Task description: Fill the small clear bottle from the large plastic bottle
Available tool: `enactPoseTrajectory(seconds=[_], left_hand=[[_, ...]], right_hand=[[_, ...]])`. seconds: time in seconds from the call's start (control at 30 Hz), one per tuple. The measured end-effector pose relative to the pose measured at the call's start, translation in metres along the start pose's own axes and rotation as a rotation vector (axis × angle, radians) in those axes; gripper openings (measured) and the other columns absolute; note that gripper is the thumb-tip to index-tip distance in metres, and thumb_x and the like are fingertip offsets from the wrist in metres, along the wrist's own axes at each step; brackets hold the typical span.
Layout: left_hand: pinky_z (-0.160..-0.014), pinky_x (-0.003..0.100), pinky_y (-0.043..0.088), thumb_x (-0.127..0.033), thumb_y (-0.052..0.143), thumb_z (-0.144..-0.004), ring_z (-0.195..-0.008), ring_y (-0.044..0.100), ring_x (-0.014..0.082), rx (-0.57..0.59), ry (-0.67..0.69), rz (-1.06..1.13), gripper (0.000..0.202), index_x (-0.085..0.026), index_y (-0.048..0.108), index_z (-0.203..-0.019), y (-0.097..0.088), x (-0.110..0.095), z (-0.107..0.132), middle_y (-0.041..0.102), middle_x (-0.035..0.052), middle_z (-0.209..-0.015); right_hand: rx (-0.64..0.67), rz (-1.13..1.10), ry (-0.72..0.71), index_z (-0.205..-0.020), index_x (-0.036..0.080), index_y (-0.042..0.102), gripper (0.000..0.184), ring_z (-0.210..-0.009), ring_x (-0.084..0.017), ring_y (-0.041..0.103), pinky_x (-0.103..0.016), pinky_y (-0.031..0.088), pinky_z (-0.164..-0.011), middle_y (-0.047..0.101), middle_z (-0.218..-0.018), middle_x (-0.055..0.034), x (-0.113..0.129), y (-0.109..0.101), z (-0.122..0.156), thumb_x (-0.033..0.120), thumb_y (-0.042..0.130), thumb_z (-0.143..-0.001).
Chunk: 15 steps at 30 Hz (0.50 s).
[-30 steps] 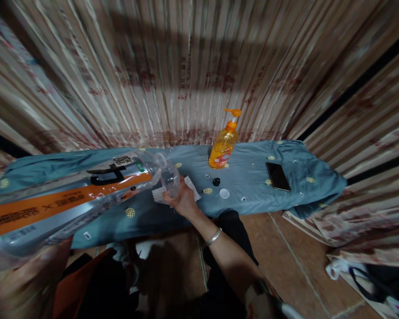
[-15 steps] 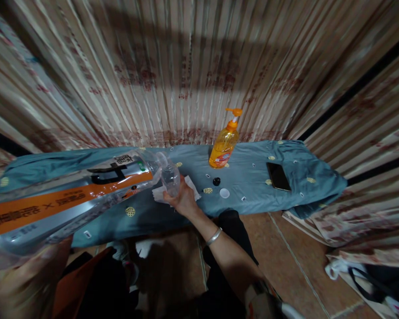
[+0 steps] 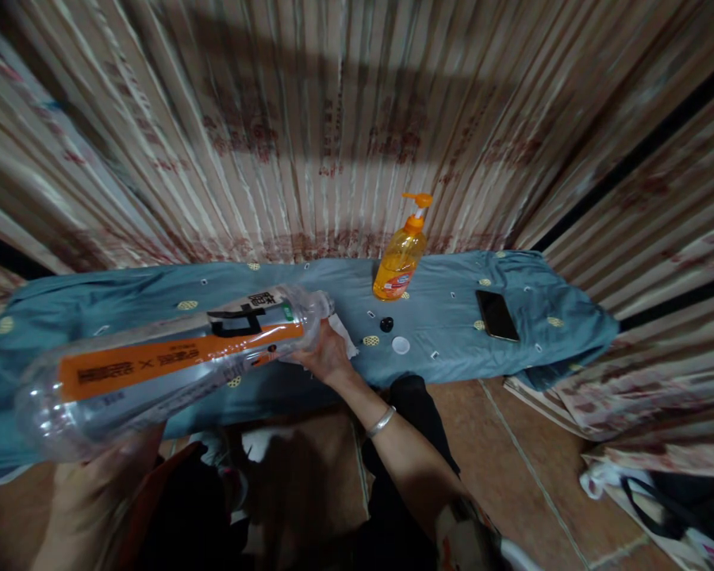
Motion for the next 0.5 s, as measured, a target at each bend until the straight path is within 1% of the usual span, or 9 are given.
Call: enactPoseTrajectory(seconds=[0.07,0.1,0.2,0.23,0.3,0.4,0.5], left_hand=[[-0.101,0.039,0.060,-0.032,0.093,-0.041,-0.139,0.053,0.0358,-0.060,-0.022,0.006,0.067,-0.033,0.077,-0.106,0.007,0.001,-0.008,0.076,0.0012,-0.122],[-0.094,0.038,0.063,-0.035,0.092,-0.040,-0.139,0.053,0.0370,-0.074,-0.043,0.023,0.065,-0.032,0.078,-0.104,0.011,0.000,-0.011,0.076,0.0019,-0.123],[-0.082,0.037,0.067,-0.034,0.089,-0.043,-0.132,0.059,0.0381,-0.051,-0.083,0.088,0.059,-0.029,0.079,-0.101,0.023,-0.006,-0.018,0.076,0.0029,-0.122],[-0.080,0.036,0.067,-0.034,0.088,-0.045,-0.131,0.060,0.0372,-0.041,-0.081,0.113,0.056,-0.029,0.079,-0.100,0.026,-0.008,-0.019,0.077,0.0028,-0.121],[-0.079,0.034,0.067,-0.031,0.084,-0.049,-0.130,0.061,0.0356,-0.028,-0.066,0.147,0.051,-0.028,0.078,-0.100,0.027,-0.012,-0.022,0.077,0.0027,-0.120],[-0.080,0.032,0.067,-0.029,0.078,-0.051,-0.136,0.056,0.0357,-0.030,-0.040,0.169,0.050,-0.027,0.078,-0.101,0.024,-0.013,-0.027,0.077,0.0041,-0.121],[-0.080,0.031,0.066,-0.028,0.074,-0.052,-0.141,0.052,0.0363,-0.033,-0.041,0.182,0.050,-0.026,0.077,-0.102,0.020,-0.012,-0.032,0.076,0.0056,-0.122]], right_hand=[[-0.009,-0.003,0.007,-0.106,0.024,0.068,0.039,-0.114,-0.031,0.073,-0.047,0.059,-0.102,0.079,-0.112,-0.0069,0.000,-0.001,0.000,0.035,0.083,-0.071],[-0.020,0.002,0.019,-0.112,0.025,0.067,0.043,-0.113,-0.030,0.074,-0.047,0.060,-0.100,0.079,-0.112,-0.0059,0.000,-0.001,0.001,0.034,0.082,-0.072],[-0.058,0.019,0.055,-0.131,0.023,0.059,0.060,-0.108,-0.030,0.075,-0.047,0.062,-0.095,0.078,-0.114,-0.0074,0.005,-0.006,0.003,0.035,0.078,-0.074],[-0.068,0.017,0.057,-0.134,0.021,0.057,0.064,-0.108,-0.031,0.075,-0.047,0.062,-0.094,0.078,-0.116,-0.0087,0.008,-0.008,0.004,0.036,0.077,-0.075],[-0.076,0.006,0.056,-0.135,0.019,0.056,0.064,-0.106,-0.031,0.075,-0.046,0.062,-0.094,0.077,-0.117,-0.0098,0.012,-0.011,0.004,0.037,0.075,-0.076],[-0.062,-0.008,0.060,-0.132,0.020,0.058,0.062,-0.106,-0.032,0.075,-0.047,0.062,-0.094,0.076,-0.116,-0.0098,0.016,-0.015,0.004,0.037,0.076,-0.076],[-0.038,-0.009,0.082,-0.136,0.020,0.056,0.067,-0.107,-0.033,0.074,-0.050,0.061,-0.096,0.076,-0.118,-0.0107,0.015,-0.017,0.003,0.037,0.077,-0.075]])
Point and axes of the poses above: each hand's wrist, its own z-axis away from the middle knuckle, its own y-axis out of the palm, x = y × z, the point moved 3 cm from there along -z, towards the middle knuckle
